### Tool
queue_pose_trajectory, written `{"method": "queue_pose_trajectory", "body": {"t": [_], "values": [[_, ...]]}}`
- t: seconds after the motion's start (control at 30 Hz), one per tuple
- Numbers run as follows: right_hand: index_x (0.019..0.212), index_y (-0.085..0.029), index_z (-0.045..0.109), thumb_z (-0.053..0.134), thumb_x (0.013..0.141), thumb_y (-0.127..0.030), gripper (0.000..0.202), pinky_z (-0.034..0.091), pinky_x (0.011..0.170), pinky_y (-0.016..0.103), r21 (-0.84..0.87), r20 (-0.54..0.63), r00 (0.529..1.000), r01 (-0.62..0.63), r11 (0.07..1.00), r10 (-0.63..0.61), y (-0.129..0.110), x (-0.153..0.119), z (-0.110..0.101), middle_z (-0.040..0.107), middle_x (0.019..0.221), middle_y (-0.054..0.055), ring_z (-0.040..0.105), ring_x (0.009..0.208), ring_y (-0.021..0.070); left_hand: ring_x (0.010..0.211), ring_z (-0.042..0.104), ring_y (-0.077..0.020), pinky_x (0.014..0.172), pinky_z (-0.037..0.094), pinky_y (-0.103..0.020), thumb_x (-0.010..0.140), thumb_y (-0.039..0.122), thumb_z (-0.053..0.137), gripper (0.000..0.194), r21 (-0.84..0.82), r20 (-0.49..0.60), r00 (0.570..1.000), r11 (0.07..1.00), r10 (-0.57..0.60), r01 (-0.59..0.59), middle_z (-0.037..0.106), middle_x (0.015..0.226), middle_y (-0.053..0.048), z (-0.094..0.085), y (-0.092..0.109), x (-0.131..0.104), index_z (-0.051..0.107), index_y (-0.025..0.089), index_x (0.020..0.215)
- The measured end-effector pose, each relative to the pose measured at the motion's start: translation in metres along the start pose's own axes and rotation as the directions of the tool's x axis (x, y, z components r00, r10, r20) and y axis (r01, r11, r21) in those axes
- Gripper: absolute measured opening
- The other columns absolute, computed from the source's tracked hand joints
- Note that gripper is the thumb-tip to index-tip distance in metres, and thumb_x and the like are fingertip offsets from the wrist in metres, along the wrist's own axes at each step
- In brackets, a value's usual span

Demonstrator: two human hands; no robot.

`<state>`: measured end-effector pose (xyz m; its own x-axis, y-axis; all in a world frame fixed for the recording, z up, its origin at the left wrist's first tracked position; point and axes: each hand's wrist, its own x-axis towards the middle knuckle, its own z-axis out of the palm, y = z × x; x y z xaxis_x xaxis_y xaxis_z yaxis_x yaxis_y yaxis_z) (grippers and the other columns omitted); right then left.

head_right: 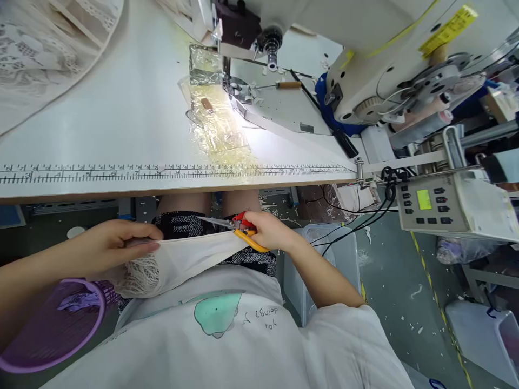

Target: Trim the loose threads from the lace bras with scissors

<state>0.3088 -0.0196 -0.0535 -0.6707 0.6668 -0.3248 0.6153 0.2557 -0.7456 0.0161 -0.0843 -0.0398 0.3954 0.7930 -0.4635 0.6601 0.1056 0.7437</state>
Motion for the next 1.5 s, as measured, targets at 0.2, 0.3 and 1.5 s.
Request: {"method": "queue_pose_trajectory", "body": {"t": [0.2, 0.3, 1.5], "values": [[0.063, -0.019, 0.039, 0.055, 0.068, -0.027, 0.018, 0.029, 0.049, 0.019, 0.158, -0.146, 0.989, 0.058, 0.986, -0.035, 0.005, -0.005, 0.009, 0.040, 0.061, -0.004, 0.033, 0.054, 0.0081, 0.062, 0.053, -0.0139, 0.057, 0.040, -0.021, 0.074, 0.038, 0.047, 0.025, -0.270, 0.234, 0.966, 0.947, -0.110, 0.173, 0.060, 0.065, 0.001, -0.022, -0.006, 0.003, 0.062, 0.018, 0.069], [0.067, -0.018, 0.043, 0.055, 0.067, -0.025, 0.014, 0.030, 0.049, 0.019, 0.282, -0.169, 0.984, 0.099, 0.954, -0.052, 0.001, -0.005, 0.021, 0.041, 0.063, -0.004, 0.034, 0.055, 0.0077, 0.063, 0.053, -0.0141, 0.058, 0.041, -0.021, 0.072, 0.036, 0.049, 0.023, -0.272, 0.336, 0.935, 0.939, -0.113, 0.212, 0.060, 0.065, 0.001, -0.030, -0.017, 0.005, 0.063, 0.018, 0.068], [0.068, -0.020, 0.049, 0.061, 0.078, -0.022, 0.015, 0.044, 0.061, 0.031, 0.557, -0.219, 0.969, 0.218, 0.801, -0.111, 0.006, -0.040, 0.029, 0.055, 0.071, 0.003, 0.053, 0.067, 0.0160, 0.070, 0.053, -0.0167, 0.063, 0.039, -0.029, 0.082, 0.028, 0.042, 0.016, 0.212, -0.157, 0.986, 0.977, 0.055, -0.020, 0.059, 0.077, -0.002, 0.032, 0.021, -0.046, 0.053, 0.019, 0.077]]}}
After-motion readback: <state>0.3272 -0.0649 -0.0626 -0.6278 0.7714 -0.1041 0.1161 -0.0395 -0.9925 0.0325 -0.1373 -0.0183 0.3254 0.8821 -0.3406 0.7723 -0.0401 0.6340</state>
